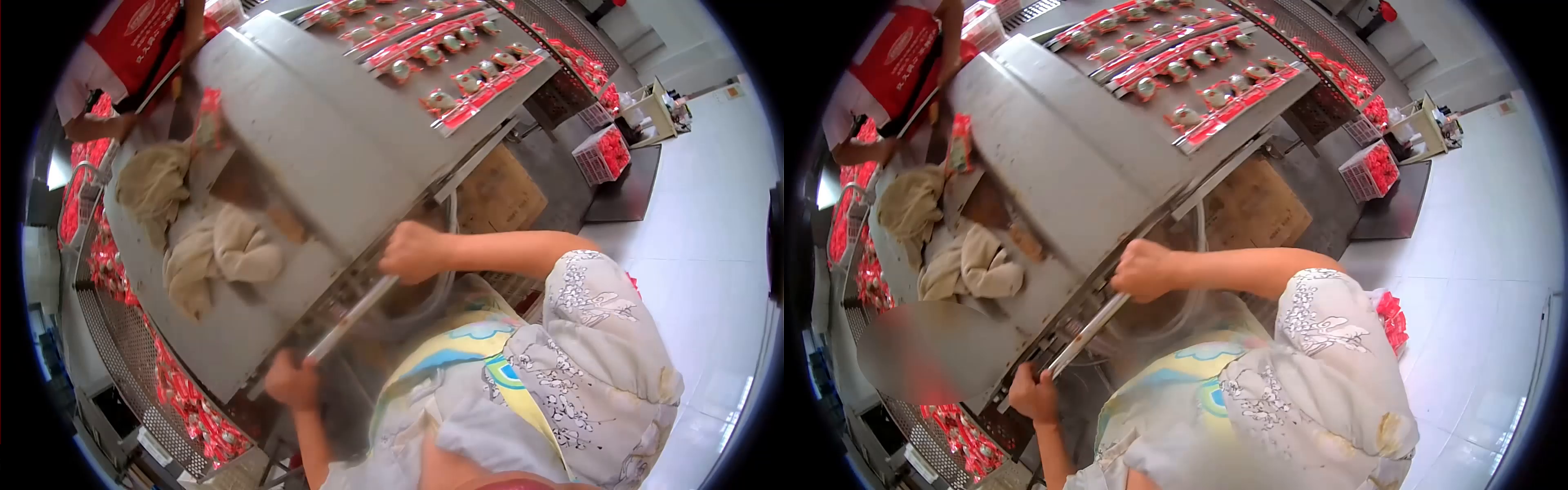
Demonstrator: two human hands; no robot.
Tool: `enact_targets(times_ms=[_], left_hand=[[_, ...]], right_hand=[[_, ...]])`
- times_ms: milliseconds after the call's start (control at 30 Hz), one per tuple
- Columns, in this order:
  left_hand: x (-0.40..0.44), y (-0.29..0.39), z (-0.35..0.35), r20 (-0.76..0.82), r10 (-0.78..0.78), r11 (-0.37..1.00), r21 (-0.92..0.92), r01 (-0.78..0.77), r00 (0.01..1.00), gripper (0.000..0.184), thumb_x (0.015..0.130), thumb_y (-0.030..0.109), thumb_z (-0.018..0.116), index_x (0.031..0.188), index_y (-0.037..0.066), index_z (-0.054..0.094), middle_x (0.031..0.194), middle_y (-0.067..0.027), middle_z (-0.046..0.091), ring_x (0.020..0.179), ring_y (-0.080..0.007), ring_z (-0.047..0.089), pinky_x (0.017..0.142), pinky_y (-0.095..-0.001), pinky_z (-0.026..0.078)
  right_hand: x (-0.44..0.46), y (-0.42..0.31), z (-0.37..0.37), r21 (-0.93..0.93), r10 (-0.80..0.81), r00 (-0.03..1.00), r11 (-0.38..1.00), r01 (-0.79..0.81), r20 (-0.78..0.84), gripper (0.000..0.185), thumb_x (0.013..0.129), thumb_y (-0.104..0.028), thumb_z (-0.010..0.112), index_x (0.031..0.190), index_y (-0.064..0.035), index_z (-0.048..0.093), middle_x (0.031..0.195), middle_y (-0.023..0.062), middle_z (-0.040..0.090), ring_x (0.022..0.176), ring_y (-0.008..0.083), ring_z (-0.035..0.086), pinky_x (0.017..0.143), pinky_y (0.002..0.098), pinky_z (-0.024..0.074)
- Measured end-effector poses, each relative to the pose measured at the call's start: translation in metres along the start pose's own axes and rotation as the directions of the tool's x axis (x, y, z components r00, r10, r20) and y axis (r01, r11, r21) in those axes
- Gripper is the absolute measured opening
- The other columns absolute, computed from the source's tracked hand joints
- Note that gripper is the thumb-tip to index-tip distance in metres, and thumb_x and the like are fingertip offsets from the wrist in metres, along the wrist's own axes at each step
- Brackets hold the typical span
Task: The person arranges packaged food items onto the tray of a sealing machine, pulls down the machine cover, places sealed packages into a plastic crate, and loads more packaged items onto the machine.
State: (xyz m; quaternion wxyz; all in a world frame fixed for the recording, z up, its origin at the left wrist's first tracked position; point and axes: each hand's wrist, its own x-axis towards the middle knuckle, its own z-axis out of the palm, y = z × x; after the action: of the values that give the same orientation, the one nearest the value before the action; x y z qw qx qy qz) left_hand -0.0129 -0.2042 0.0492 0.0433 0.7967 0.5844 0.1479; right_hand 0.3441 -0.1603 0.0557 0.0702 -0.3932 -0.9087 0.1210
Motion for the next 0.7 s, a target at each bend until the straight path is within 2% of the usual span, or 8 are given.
enact_targets(times_ms=[133,167,233,367,433,467,533,700], left_hand=[[-0.005,-0.004,0.011,-0.324,0.003,0.999,0.041,0.011,0.946,0.047,0.095,0.045,0.048,0.096,0.000,0.059,0.091,-0.0156,0.059,0.081,-0.0303,0.058,0.070,-0.0394,0.047],[0.002,0.006,0.015,-0.432,-0.110,0.994,-0.041,0.102,0.895,0.044,0.096,0.041,0.048,0.101,-0.002,0.056,0.099,-0.0164,0.057,0.088,-0.0299,0.057,0.076,-0.0396,0.046],[0.012,0.042,0.017,-0.596,-0.339,0.940,-0.231,0.249,0.728,0.040,0.097,0.032,0.047,0.112,-0.005,0.051,0.113,-0.0182,0.052,0.102,-0.0293,0.054,0.087,-0.0398,0.044],[0.074,0.191,0.043,-0.591,-0.370,0.890,-0.448,0.089,0.717,0.040,0.096,0.023,0.043,0.125,-0.005,0.043,0.123,-0.0186,0.048,0.114,-0.0287,0.049,0.102,-0.0402,0.038],[0.118,0.272,0.065,-0.540,-0.111,0.910,-0.392,-0.132,0.834,0.041,0.093,0.023,0.047,0.124,-0.004,0.045,0.124,-0.0178,0.048,0.115,-0.0288,0.049,0.102,-0.0421,0.037],[0.133,0.303,0.078,-0.431,-0.010,0.967,-0.235,-0.101,0.902,0.044,0.090,0.021,0.052,0.126,-0.003,0.046,0.128,-0.0175,0.048,0.119,-0.0302,0.048,0.104,-0.0432,0.034],[0.170,0.368,0.103,-0.250,0.188,0.918,-0.298,-0.261,0.950,0.046,0.088,0.018,0.054,0.129,-0.001,0.047,0.132,-0.0180,0.047,0.124,-0.0320,0.045,0.106,-0.0418,0.031],[0.225,0.452,0.162,-0.142,0.114,0.771,-0.612,-0.178,0.983,0.051,0.091,0.025,0.059,0.133,-0.001,0.044,0.136,-0.0213,0.045,0.128,-0.0371,0.042,0.107,-0.0428,0.032]], right_hand=[[0.000,0.006,0.014,0.095,-0.055,0.998,0.994,0.057,-0.022,0.023,0.063,-0.032,0.071,0.061,-0.0118,0.061,0.061,0.0060,0.062,0.062,0.0251,0.064,0.054,0.0357,0.0467],[-0.001,0.010,0.018,0.100,-0.107,0.987,0.988,0.119,-0.120,0.035,0.065,-0.046,0.073,0.069,-0.0125,0.061,0.067,0.0047,0.061,0.069,0.0247,0.063,0.060,0.0360,0.0471],[-0.003,0.022,0.013,0.367,-0.220,0.931,0.873,0.321,-0.291,0.041,0.066,-0.045,0.074,0.083,-0.0109,0.059,0.083,0.0051,0.057,0.087,0.0232,0.059,0.067,0.0358,0.0486],[-0.072,0.074,-0.027,0.268,-0.286,0.700,0.777,0.569,-0.654,0.054,0.069,-0.039,0.075,0.109,-0.0069,0.060,0.114,0.0121,0.057,0.106,0.0299,0.056,0.087,0.0404,0.0476],[-0.140,0.129,-0.040,0.398,-0.109,0.786,0.815,0.421,-0.608,0.064,0.061,-0.035,0.081,0.114,-0.0085,0.057,0.117,0.0133,0.056,0.113,0.0336,0.053,0.095,0.0433,0.0442],[-0.175,0.165,-0.043,0.385,-0.035,0.838,0.877,0.287,-0.545,0.063,0.062,-0.033,0.081,0.116,-0.0081,0.058,0.121,0.0141,0.055,0.113,0.0346,0.053,0.095,0.0438,0.0441],[-0.238,0.220,-0.045,0.433,0.240,0.877,0.900,-0.041,-0.417,0.061,0.069,-0.041,0.077,0.117,-0.0073,0.059,0.126,0.0161,0.054,0.116,0.0358,0.051,0.096,0.0443,0.0435],[-0.303,0.295,-0.141,0.490,0.424,0.745,0.858,-0.151,-0.514,0.082,0.066,-0.043,0.082,0.132,-0.0061,0.049,0.135,0.0202,0.047,0.120,0.0372,0.050,0.102,0.0433,0.0408]])
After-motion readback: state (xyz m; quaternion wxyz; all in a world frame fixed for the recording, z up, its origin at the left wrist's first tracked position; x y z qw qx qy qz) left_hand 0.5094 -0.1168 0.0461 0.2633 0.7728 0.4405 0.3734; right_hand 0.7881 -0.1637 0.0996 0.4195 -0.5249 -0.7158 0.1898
